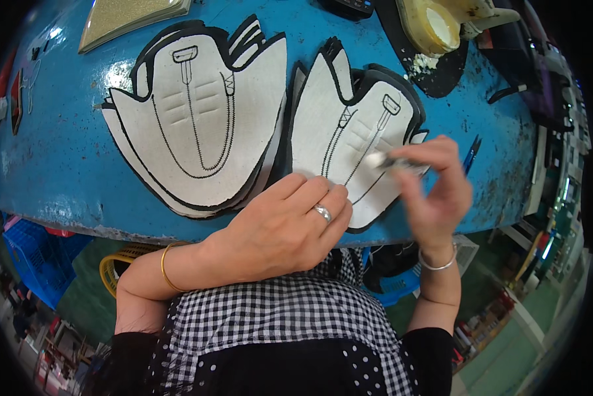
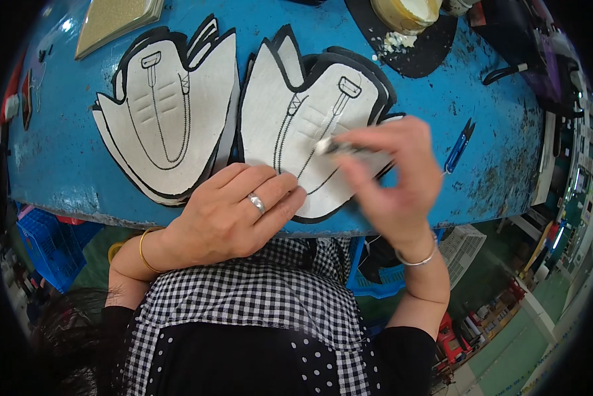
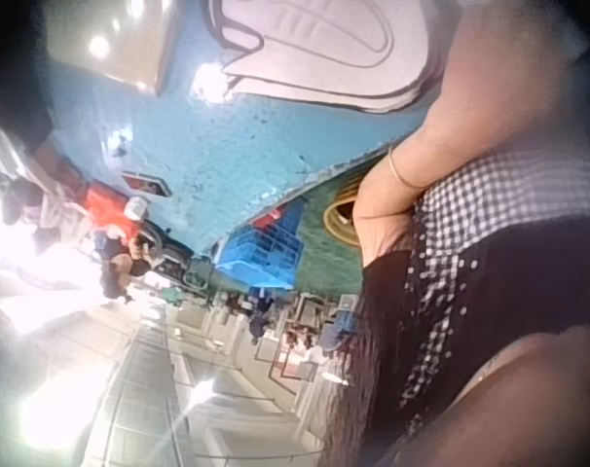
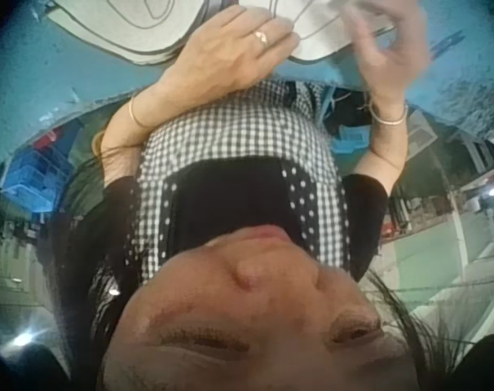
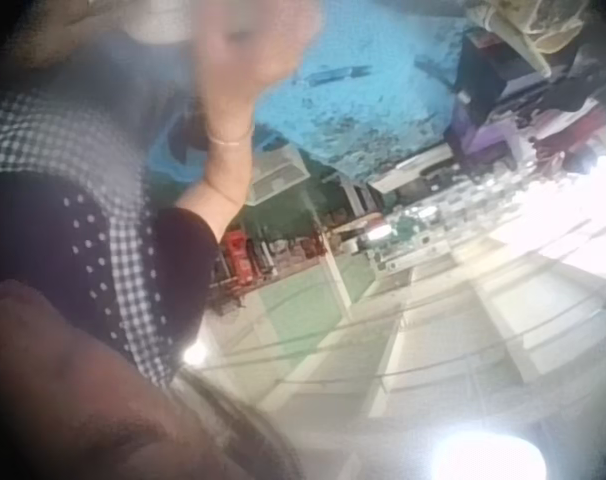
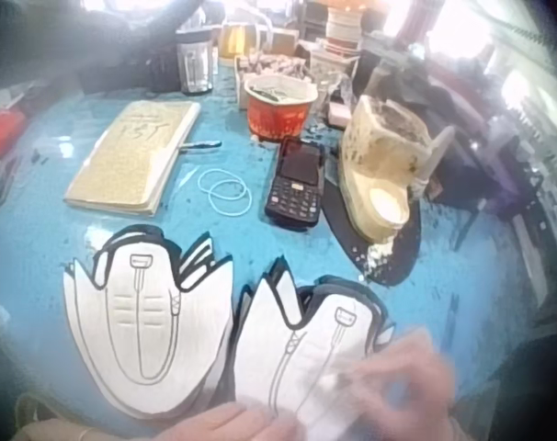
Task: Applying glue to shoe tongue components and preparing materials.
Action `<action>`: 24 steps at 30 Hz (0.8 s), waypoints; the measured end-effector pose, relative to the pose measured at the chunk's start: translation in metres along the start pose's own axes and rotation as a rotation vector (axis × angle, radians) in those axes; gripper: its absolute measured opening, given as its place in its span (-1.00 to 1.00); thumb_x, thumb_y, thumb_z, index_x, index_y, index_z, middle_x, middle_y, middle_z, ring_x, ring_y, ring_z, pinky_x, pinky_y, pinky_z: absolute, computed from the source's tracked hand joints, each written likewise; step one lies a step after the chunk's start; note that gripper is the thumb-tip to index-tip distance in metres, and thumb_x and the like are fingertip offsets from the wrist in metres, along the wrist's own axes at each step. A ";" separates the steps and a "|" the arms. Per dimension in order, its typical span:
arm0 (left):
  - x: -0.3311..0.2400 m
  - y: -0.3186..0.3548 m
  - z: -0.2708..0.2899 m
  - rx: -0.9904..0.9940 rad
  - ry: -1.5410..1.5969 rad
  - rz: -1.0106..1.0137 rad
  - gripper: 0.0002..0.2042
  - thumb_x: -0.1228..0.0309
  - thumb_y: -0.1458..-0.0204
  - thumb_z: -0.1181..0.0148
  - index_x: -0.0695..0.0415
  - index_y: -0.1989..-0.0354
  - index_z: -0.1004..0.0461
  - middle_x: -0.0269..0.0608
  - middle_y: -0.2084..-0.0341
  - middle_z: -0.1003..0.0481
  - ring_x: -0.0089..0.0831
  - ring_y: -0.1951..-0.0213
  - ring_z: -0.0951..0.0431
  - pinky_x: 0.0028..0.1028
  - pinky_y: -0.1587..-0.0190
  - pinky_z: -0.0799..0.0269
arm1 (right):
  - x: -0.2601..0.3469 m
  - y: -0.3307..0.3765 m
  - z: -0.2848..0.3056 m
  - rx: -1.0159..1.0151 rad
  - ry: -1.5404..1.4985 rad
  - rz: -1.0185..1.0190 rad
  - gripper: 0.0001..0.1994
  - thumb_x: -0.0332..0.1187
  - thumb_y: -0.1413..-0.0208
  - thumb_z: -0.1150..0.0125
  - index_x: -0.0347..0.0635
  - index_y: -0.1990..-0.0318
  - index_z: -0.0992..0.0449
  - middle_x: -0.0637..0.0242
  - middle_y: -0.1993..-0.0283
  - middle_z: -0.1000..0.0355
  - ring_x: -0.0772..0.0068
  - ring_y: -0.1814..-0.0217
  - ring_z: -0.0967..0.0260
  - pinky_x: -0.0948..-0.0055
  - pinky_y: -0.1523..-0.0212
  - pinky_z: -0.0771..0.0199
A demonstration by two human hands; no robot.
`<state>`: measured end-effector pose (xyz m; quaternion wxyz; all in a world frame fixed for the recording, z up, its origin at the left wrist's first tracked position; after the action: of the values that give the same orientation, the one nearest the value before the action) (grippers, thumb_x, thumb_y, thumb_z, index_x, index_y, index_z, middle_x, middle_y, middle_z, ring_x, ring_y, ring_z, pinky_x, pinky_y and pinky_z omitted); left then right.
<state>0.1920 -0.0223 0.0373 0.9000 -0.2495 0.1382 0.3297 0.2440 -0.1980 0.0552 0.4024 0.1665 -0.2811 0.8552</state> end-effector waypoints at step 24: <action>-0.120 0.070 0.077 -0.755 -0.503 0.017 -0.84 0.40 0.17 -0.16 0.23 0.44 -0.42 -0.30 0.56 -0.33 -0.35 0.45 -0.39 -0.39 0.39 -0.32 | -0.085 0.033 0.016 -0.386 -0.017 -0.097 -0.73 -0.37 -0.37 0.02 -0.40 -0.06 -0.43 -0.10 0.08 -0.46 -0.12 0.14 -0.46 0.05 0.13 -0.50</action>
<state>0.0624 0.0025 0.1265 0.7487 -0.4711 -0.2128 0.4149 0.2722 -0.2751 0.0130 0.4650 0.1069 -0.4347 0.7638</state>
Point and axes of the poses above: each hand's wrist, its own y-axis away from the middle knuckle, its own z-axis out of the back of the hand, x = y × z, the point moved 5 cm from there along -y, towards the middle knuckle
